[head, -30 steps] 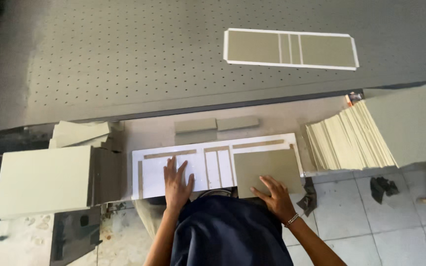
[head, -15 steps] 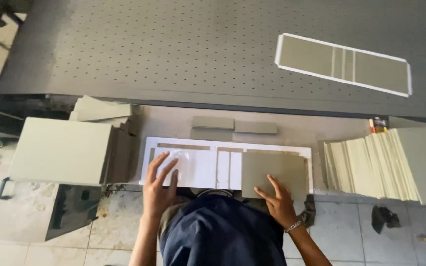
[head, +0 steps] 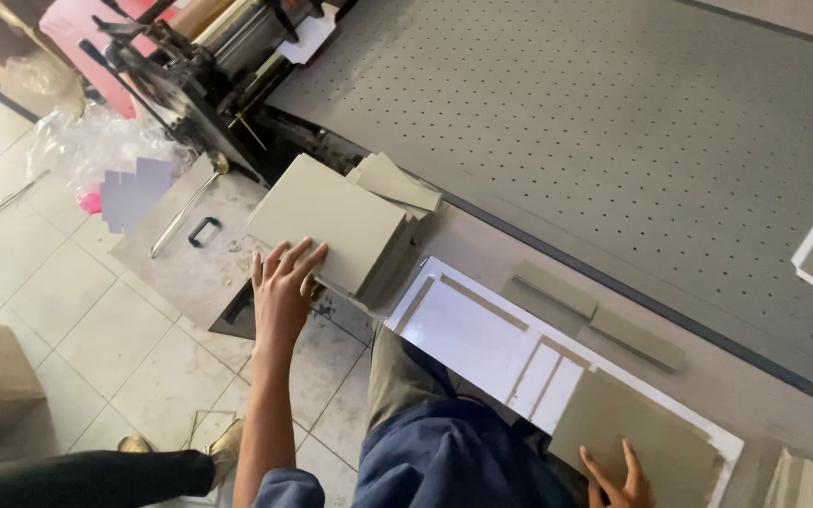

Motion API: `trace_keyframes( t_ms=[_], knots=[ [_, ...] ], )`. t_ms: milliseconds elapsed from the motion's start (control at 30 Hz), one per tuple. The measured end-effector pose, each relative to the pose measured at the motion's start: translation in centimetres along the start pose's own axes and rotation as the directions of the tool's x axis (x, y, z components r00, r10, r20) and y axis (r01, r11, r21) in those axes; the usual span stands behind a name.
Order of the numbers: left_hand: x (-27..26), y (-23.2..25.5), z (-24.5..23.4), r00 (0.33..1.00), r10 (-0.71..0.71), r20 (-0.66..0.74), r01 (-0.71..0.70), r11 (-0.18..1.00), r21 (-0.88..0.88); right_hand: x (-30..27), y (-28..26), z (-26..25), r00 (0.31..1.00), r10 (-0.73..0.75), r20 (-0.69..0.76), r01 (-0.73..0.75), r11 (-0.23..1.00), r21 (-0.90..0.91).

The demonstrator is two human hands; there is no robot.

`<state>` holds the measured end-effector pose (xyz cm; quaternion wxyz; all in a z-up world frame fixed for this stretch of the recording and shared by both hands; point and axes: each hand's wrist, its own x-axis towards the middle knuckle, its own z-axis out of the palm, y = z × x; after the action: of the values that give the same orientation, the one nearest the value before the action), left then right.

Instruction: The person assembles books by placing beige book blocks into white frames on a perforated table, then covering them with red covers. The person repeatedly picks up blocks, aligns them in the frames, and smooths the red covers over the blocks.

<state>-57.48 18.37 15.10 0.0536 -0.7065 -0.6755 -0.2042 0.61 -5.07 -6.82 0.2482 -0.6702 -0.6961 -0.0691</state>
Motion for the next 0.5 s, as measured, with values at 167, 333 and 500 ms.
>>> trace_keyframes(
  t_ms=[167, 333, 500],
  knots=[
    [0.5, 0.7, -2.2, 0.997, 0.065, -0.052, -0.067, 0.997, -0.045, -1.1, 2.6, 0.2, 0.966, -0.006, 0.257, 0.010, 1.000, -0.015],
    [-0.5, 7.4, -4.0, 0.915, 0.321, -0.243, -0.372, 0.905, -0.207, -0.2, -0.3, -0.7, 0.994, 0.038, 0.105, -0.034, 0.999, -0.043],
    [-5.9, 13.0, 0.1, 0.782, 0.598, -0.177, -0.613, 0.686, -0.391, 1.1, -2.4, -1.9, 0.998, -0.065, 0.006, 0.064, 0.996, 0.059]
  ],
)
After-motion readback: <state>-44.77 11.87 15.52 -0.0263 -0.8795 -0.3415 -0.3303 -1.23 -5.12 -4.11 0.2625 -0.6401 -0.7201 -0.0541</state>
